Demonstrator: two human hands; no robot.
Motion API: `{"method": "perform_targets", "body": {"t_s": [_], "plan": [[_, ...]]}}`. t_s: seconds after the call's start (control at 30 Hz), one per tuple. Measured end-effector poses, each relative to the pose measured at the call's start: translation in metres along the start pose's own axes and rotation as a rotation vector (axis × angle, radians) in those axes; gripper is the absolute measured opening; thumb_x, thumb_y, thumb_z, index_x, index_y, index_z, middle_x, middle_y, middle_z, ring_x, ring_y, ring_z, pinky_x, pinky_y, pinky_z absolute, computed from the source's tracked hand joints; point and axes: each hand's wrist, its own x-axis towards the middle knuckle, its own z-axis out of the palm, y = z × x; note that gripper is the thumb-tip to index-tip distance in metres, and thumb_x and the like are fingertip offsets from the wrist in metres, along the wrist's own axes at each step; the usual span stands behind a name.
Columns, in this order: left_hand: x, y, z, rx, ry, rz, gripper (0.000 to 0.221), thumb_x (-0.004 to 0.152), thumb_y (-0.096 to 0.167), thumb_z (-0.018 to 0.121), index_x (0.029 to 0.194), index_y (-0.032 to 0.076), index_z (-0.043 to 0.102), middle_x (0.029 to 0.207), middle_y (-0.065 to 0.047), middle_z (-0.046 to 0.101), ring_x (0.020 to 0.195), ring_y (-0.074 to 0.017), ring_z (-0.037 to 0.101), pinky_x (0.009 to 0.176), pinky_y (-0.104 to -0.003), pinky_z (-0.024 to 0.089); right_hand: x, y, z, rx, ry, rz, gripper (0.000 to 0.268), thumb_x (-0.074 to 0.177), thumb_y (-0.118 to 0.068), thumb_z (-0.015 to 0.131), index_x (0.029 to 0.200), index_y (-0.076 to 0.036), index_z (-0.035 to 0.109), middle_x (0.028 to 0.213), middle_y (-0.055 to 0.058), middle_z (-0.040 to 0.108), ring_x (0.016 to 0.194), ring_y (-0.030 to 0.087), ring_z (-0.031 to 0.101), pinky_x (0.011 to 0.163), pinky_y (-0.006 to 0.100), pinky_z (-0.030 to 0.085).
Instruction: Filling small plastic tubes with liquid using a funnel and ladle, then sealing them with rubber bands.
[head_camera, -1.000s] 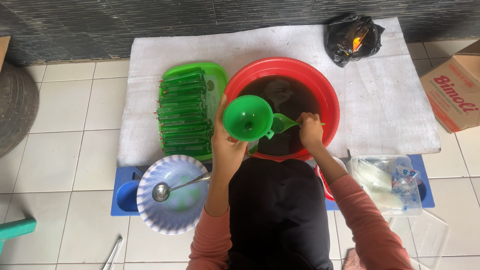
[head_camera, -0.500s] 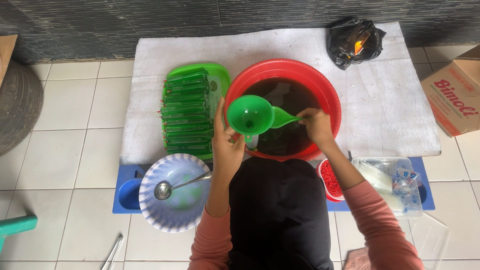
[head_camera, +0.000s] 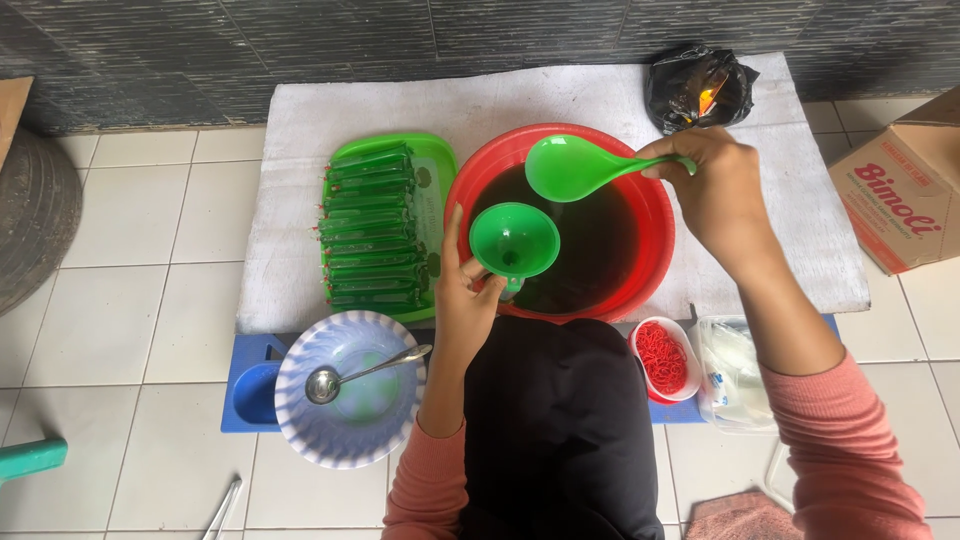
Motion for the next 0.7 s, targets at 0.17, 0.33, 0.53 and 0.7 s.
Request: {"method": "perform_targets", "body": {"t_s": [0.17,0.33,0.53,0.7], "plan": [[0.001,0.008,0.004,-0.007,-0.015,-0.017,0.095,0.088,-0.016,0.063,0.165,0.011,0.013,0.120,-0.022,0.073,0.118,-0.0331,0.068,0.107,-0.051,0.051,-0.008,-0.029,-0.014,0.031,0.015,-0.126,0.013,0.094,0.002,0.083,0.105,-0.004,0.082,0.095,0.015,0.076,0.098,0.033,0.069,0.092,0.043,0.056],[0.001,0.003,0.004,-0.015,-0.012,-0.022,0.094,0.089,-0.015,0.062,0.165,0.013,0.014,0.121,-0.021,0.073,0.118,-0.0323,0.068,0.107,-0.051,0.051,-0.022,-0.044,-0.008,0.063,0.035,-0.220,0.008,0.093,-0.002,0.082,0.099,-0.005,0.079,0.095,0.011,0.076,0.097,0.030,0.068,0.091,0.041,0.056],[-0.001,0.017,0.001,0.001,0.007,0.005,0.089,0.093,-0.008,0.065,0.164,0.009,0.015,0.119,-0.023,0.074,0.121,-0.0340,0.066,0.110,-0.051,0.048,-0.035,-0.068,-0.005,-0.009,0.109,-0.339,0.006,0.096,0.000,0.078,0.098,-0.006,0.080,0.093,0.008,0.074,0.096,0.025,0.067,0.089,0.033,0.057],[0.002,0.048,0.003,0.007,0.039,0.016,0.086,0.094,-0.004,0.065,0.163,0.008,0.016,0.117,-0.022,0.074,0.122,-0.0337,0.066,0.112,-0.051,0.047,-0.036,-0.088,-0.010,-0.144,0.282,-0.567,0.016,0.106,0.002,0.067,0.096,-0.004,0.078,0.094,0.009,0.072,0.091,0.027,0.065,0.092,0.038,0.057]]}}
